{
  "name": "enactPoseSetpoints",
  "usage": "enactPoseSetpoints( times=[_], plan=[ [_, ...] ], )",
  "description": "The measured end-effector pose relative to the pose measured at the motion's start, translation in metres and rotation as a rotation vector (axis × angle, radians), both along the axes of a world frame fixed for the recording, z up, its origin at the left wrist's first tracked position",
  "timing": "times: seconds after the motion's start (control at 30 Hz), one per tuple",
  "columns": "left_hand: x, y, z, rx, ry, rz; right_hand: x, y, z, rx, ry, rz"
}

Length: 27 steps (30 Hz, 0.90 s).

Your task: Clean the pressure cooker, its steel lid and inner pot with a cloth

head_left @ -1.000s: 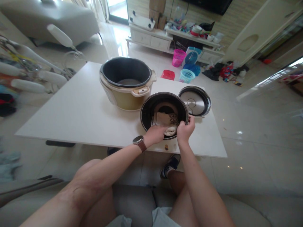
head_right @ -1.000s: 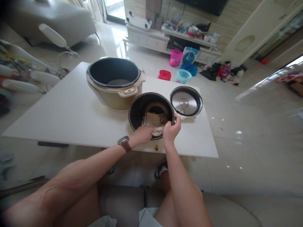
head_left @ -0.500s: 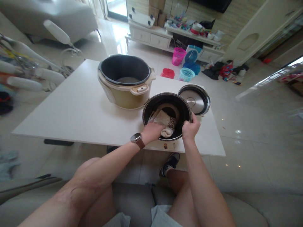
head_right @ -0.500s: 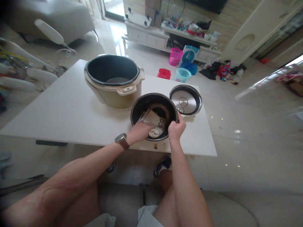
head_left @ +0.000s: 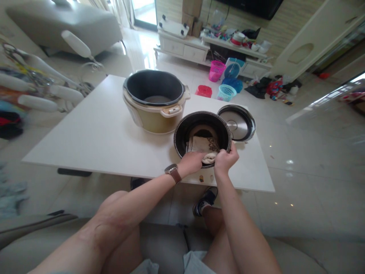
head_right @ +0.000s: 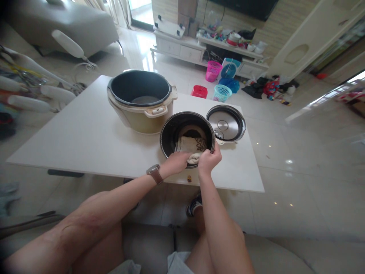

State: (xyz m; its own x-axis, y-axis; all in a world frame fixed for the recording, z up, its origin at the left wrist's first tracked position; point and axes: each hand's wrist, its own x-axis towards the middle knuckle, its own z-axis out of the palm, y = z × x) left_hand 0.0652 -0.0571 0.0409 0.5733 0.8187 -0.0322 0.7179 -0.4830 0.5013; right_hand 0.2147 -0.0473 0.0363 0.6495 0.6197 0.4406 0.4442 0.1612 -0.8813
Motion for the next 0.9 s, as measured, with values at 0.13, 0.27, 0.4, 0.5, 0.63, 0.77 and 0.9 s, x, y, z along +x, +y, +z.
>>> enactPoseSetpoints(
  times=[0.13,0.27,0.4,0.5,0.63,0.77,0.9],
  plan=[
    [-0.017,0.009,-0.001,0.157,0.133,-0.040,0.002,0.000,-0.002,0.018,0.002,-0.030],
    [-0.029,0.014,-0.009,0.254,0.148,-0.023,-0.005,-0.002,-0.001,0.056,-0.101,-0.030],
    [-0.031,0.015,-0.016,0.247,0.133,-0.021,-0.005,-0.001,0.007,0.031,-0.253,-0.019],
    [-0.032,0.015,-0.020,0.248,0.136,-0.032,0.003,0.001,0.017,-0.044,-0.333,-0.041],
    [-0.033,0.015,-0.024,0.291,0.135,-0.054,0.015,0.003,0.021,-0.056,-0.308,-0.026],
    [-0.031,0.013,-0.023,0.302,0.151,-0.034,0.019,0.006,0.012,0.020,-0.258,0.144],
    [-0.021,0.008,-0.023,0.240,0.148,-0.021,0.016,0.008,0.006,0.013,-0.169,0.245]
  ],
)
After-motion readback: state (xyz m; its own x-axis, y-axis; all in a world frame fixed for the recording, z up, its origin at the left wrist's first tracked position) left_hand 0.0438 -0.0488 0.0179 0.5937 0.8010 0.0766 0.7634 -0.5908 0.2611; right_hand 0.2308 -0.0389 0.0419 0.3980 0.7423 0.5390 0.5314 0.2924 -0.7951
